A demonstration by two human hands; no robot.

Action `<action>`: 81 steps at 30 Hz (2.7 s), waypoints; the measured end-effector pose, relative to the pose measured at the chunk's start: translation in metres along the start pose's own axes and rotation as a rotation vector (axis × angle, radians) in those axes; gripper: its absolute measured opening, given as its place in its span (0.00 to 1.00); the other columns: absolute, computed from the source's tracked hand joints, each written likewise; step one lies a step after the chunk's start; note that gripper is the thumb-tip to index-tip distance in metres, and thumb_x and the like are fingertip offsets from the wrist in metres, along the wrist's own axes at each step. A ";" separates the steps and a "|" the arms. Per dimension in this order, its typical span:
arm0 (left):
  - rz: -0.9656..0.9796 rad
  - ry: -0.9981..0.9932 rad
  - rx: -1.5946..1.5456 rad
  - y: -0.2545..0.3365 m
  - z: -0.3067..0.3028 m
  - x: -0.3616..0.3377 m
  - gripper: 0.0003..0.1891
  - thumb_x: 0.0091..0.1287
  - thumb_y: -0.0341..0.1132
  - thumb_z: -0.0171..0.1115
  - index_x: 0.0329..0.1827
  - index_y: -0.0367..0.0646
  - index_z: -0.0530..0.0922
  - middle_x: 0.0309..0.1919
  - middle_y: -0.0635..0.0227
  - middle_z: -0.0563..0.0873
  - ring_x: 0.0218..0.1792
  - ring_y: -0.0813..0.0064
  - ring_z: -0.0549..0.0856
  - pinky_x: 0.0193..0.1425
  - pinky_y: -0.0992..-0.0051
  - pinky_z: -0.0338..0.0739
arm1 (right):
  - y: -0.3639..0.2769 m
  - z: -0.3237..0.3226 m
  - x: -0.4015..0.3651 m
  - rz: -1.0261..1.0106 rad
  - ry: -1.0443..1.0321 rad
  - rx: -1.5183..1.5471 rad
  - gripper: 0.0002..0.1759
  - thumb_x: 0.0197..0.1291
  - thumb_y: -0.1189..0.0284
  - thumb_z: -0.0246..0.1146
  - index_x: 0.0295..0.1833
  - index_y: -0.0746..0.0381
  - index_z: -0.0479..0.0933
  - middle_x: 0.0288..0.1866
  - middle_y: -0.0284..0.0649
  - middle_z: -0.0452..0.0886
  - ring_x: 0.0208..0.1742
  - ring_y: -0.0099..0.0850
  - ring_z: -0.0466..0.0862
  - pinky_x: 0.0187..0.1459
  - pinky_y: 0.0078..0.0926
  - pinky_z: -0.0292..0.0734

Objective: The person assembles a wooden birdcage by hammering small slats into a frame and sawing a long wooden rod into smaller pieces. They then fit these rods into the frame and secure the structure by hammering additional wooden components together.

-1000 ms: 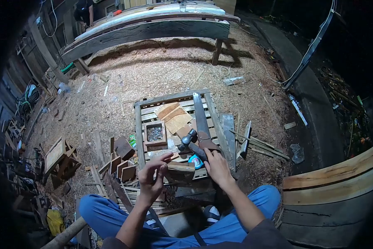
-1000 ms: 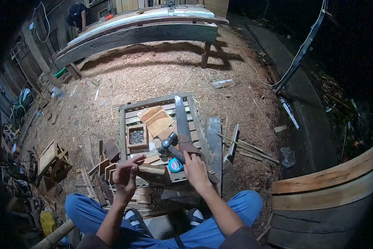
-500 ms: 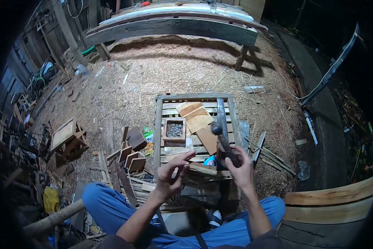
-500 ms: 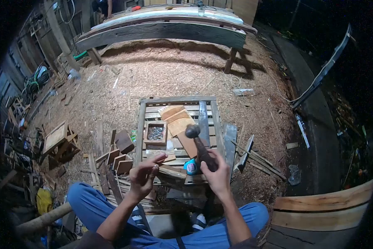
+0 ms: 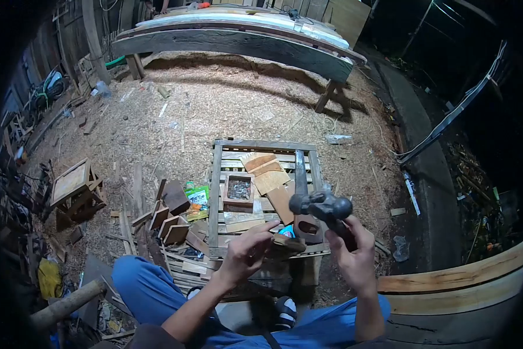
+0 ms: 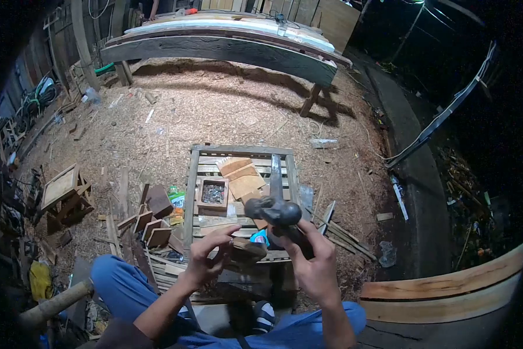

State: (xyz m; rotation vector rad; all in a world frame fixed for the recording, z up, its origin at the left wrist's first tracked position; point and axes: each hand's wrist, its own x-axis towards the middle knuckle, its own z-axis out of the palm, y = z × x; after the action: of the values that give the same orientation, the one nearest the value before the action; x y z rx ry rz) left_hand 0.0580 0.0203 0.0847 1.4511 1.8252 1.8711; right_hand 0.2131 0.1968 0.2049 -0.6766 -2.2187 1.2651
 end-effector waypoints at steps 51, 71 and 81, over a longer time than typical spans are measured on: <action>-0.117 0.079 -0.198 -0.012 0.009 -0.022 0.23 0.63 0.12 0.62 0.61 0.36 0.82 0.64 0.50 0.87 0.66 0.60 0.87 0.68 0.68 0.81 | -0.023 0.024 -0.033 -0.405 0.132 -0.397 0.24 0.58 0.76 0.78 0.61 0.62 0.87 0.35 0.44 0.88 0.29 0.39 0.88 0.31 0.35 0.80; -0.102 0.061 -0.407 -0.017 0.014 -0.019 0.27 0.61 0.08 0.53 0.63 0.34 0.81 0.68 0.53 0.85 0.69 0.65 0.84 0.72 0.70 0.78 | -0.023 0.025 -0.039 -0.380 0.156 -0.381 0.22 0.59 0.76 0.77 0.61 0.64 0.87 0.36 0.44 0.87 0.30 0.41 0.88 0.33 0.36 0.80; -0.181 0.122 -0.402 -0.009 0.016 -0.016 0.19 0.70 0.13 0.57 0.61 0.36 0.82 0.66 0.53 0.86 0.67 0.67 0.85 0.71 0.70 0.79 | -0.018 0.029 -0.043 -0.380 0.118 -0.432 0.21 0.60 0.75 0.77 0.59 0.65 0.87 0.35 0.43 0.87 0.29 0.42 0.87 0.31 0.36 0.79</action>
State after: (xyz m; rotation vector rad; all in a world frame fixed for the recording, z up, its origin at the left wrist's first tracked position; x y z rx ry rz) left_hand 0.0731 0.0227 0.0662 1.0225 1.4519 2.1124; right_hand 0.2243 0.1432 0.2009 -0.4337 -2.3935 0.5524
